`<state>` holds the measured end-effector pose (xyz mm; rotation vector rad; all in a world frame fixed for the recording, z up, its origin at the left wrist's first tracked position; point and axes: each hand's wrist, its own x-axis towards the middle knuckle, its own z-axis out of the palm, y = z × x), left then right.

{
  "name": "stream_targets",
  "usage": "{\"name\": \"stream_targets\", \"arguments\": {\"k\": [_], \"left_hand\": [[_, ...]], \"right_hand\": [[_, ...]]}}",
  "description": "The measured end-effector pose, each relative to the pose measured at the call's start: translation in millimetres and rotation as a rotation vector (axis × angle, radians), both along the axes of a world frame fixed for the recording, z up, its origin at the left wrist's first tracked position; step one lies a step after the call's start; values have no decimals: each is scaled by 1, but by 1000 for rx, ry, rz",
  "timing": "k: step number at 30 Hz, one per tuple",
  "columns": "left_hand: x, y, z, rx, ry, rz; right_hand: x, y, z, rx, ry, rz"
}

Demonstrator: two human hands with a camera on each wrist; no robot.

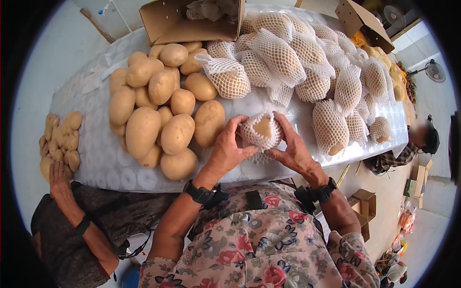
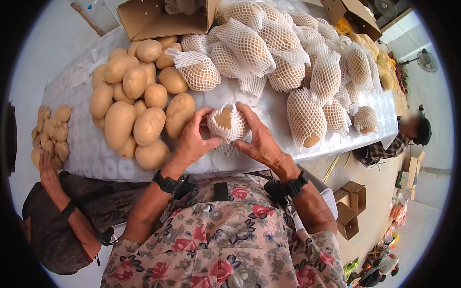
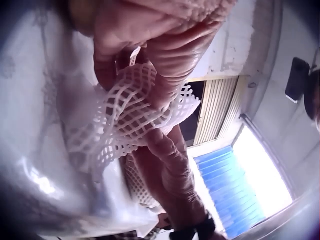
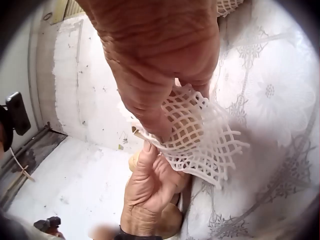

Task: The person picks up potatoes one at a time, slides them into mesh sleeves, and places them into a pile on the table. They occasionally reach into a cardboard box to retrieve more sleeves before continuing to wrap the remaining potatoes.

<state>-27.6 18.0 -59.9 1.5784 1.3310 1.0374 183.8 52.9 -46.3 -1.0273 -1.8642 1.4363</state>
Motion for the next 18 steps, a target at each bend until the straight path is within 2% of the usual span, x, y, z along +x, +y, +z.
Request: {"name": "stream_targets", "arguments": {"k": [4, 7, 11, 14, 16, 18], "left_hand": [[4, -1, 8, 187, 299, -1], [10, 2, 13, 246, 360, -21], [11, 10, 19, 143, 341, -82], [14, 8, 16, 268, 435, -54], [14, 5, 11, 150, 332, 19], [8, 5, 12, 37, 155, 79]], "right_hand": [[2, 7, 3, 210, -243, 101], [0, 8, 2, 331, -237, 128], [-4, 12, 10, 290, -289, 131], [0, 13, 7, 222, -361, 103], [-3, 12, 10, 179, -351, 79], [-4, 14, 13, 93, -128, 49]]}}
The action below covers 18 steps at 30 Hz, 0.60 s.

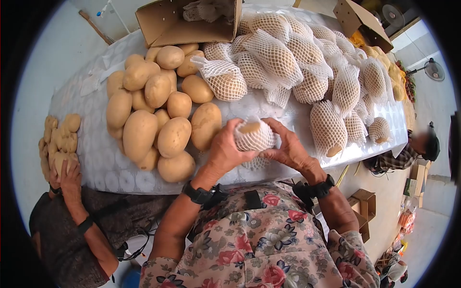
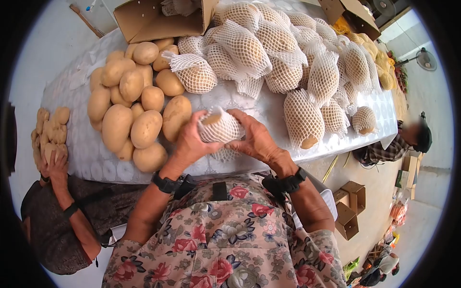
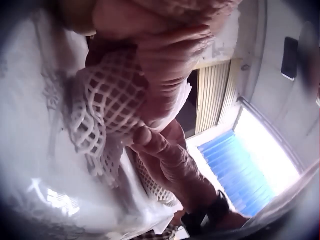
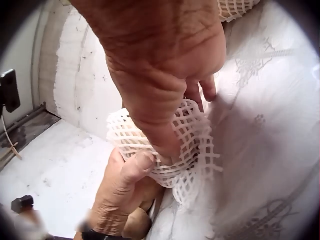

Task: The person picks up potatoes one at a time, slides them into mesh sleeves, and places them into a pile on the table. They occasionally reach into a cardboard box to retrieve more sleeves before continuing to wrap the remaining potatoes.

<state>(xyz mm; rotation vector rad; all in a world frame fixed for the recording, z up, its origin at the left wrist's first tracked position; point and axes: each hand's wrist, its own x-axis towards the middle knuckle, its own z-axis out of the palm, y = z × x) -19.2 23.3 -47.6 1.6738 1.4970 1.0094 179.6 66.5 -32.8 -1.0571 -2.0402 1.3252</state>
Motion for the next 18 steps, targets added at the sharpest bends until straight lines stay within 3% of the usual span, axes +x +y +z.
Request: {"name": "stream_targets", "arguments": {"k": [1, 7, 9, 12, 16, 18], "left_hand": [[-6, 2, 5, -48, -128, 21], [-25, -5, 36, -201, -909, 85], [-33, -8, 34, -195, -992, 84], [-43, -14, 35, -226, -1173, 54], [-50, -22, 32, -267, -1312, -9], [-48, -25, 37, -248, -1277, -28]], "right_hand": [[-1, 1, 3, -47, 112, -13], [-5, 5, 30, -159, 135, 39], [-3, 3, 41, -229, 153, 72], [3, 11, 32, -557, 452, -3], [-27, -2, 55, -361, 540, -125], [-43, -5, 61, -394, 588, -20]]}}
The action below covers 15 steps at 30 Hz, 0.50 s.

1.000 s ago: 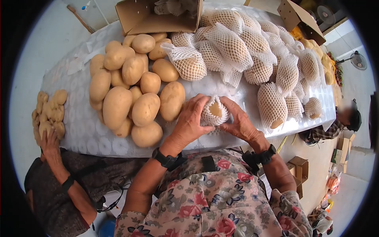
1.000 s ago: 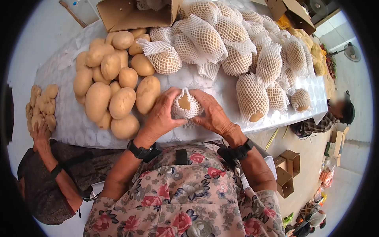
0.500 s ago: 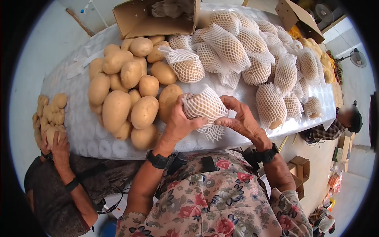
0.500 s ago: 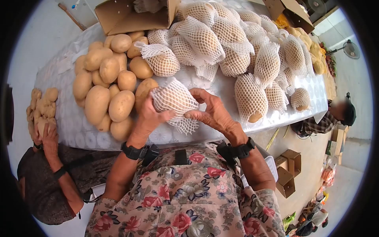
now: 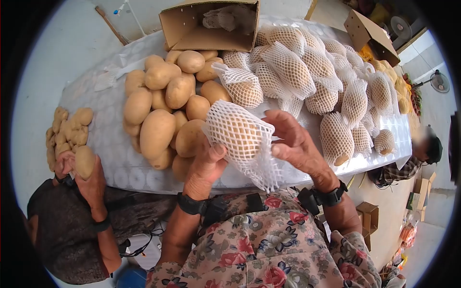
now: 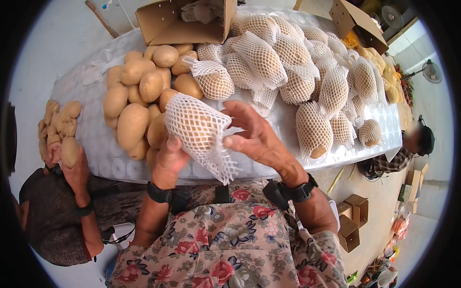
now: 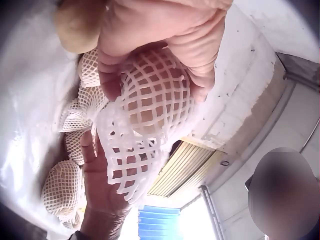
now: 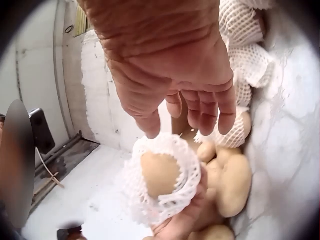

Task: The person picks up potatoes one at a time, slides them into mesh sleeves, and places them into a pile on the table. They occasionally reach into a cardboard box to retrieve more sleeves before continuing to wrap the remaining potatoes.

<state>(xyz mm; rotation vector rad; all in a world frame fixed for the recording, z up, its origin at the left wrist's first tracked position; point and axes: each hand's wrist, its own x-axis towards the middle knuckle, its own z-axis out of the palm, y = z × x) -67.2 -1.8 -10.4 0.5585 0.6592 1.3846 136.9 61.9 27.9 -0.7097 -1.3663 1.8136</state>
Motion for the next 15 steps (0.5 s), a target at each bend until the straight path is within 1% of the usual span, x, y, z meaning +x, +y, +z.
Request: {"name": "stream_targets", "arguments": {"k": [1, 2, 4, 6, 7, 10, 11, 13, 14, 15], "left_hand": [[0, -2, 2, 14, 17, -4], [-1, -4, -1, 23, -17, 2], [-4, -9, -11, 39, -86, 21], [-8, -16, -15, -34, -153, 49], [-10, -19, -15, -71, -188, 65], [-11, -19, -8, -62, -226, 109], [-15, -19, -10, -49, -326, 96], [-16, -19, -7, -21, -248, 107], [-15, -19, -5, -11, -208, 112], [-14, -20, -1, -32, -234, 120]], "right_hand": [[-7, 0, -4, -8, 60, 43], [-12, 0, -6, -15, 120, 88], [-16, 1, 0, 6, 39, 4], [-16, 4, -1, 28, -21, -95], [-17, 5, -1, 20, 13, -98], [-20, 3, 15, -69, 62, -114], [-21, 2, 18, -30, 14, -146], [-26, -5, 24, 209, -88, -80], [-26, -8, 25, 248, -134, -49], [-26, -12, 26, 288, -179, -18]]}}
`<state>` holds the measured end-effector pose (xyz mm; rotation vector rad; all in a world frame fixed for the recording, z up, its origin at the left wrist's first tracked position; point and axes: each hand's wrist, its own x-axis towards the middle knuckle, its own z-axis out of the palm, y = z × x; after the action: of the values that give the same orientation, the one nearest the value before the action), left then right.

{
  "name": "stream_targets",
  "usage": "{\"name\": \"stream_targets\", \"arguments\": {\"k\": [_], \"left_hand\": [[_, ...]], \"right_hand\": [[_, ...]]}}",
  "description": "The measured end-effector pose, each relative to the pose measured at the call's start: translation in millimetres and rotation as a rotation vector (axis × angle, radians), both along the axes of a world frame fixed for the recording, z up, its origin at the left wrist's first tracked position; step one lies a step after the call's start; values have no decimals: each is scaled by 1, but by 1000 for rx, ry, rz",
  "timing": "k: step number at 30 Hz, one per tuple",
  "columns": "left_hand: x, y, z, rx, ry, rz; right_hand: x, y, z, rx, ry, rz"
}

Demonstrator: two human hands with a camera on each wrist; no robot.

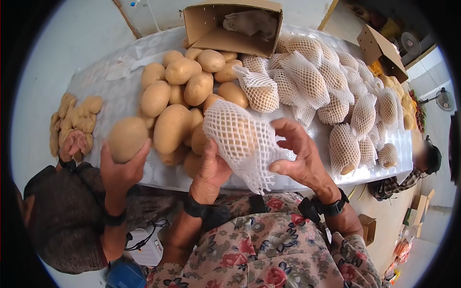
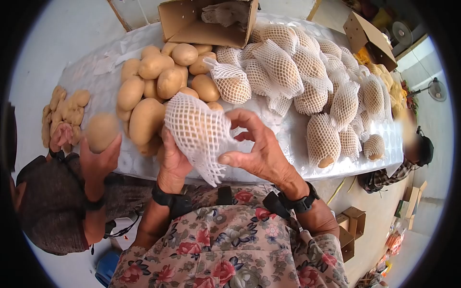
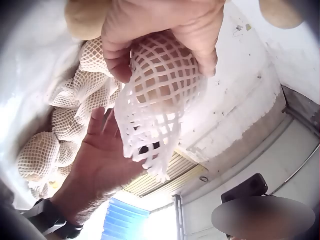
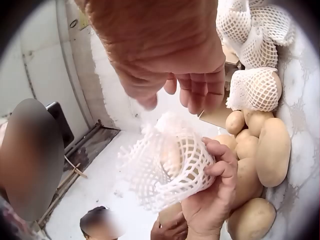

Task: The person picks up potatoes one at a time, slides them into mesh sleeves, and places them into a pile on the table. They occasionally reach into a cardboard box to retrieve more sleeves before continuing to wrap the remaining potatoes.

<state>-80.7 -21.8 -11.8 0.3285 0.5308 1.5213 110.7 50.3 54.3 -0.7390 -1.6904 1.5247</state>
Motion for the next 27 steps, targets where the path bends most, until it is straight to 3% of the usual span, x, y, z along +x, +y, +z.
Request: {"name": "stream_targets", "arguments": {"k": [3, 5, 7, 8, 10, 11, 13, 15, 17, 20, 23, 24, 27], "left_hand": [[2, -1, 1, -20, 83, 17], [1, 2, 4, 7, 184, 40], [3, 4, 12, 23, 328, 79], [4, 7, 15, 54, 427, 64], [12, 13, 19, 112, 621, 24], [17, 15, 18, 169, 854, 51], [28, 21, 16, 301, 1319, 111], [40, 27, 11, 312, 1349, 26], [42, 34, -11, 347, 1468, 17], [42, 37, -30, 335, 1445, -72], [46, 38, -42, 427, 1446, -8], [48, 38, -44, 462, 1449, 20], [50, 36, -50, 216, 1235, 1]], "right_hand": [[11, 4, -20, -63, 35, 119], [29, 13, -22, 84, -146, 108], [44, 21, -13, 63, -452, 4], [48, 20, -5, -119, -305, -128], [52, 28, 0, 16, -224, -73], [46, 25, 3, 23, -152, -66], [34, 23, -5, 71, -276, 96], [32, 26, -17, 121, -415, 238], [38, 27, -36, 10, -380, 190], [43, 16, -73, -56, -215, 53], [45, 14, -93, -331, -28, -23], [43, 15, -98, -241, -29, -57], [40, 16, -100, -259, -24, -96]]}}
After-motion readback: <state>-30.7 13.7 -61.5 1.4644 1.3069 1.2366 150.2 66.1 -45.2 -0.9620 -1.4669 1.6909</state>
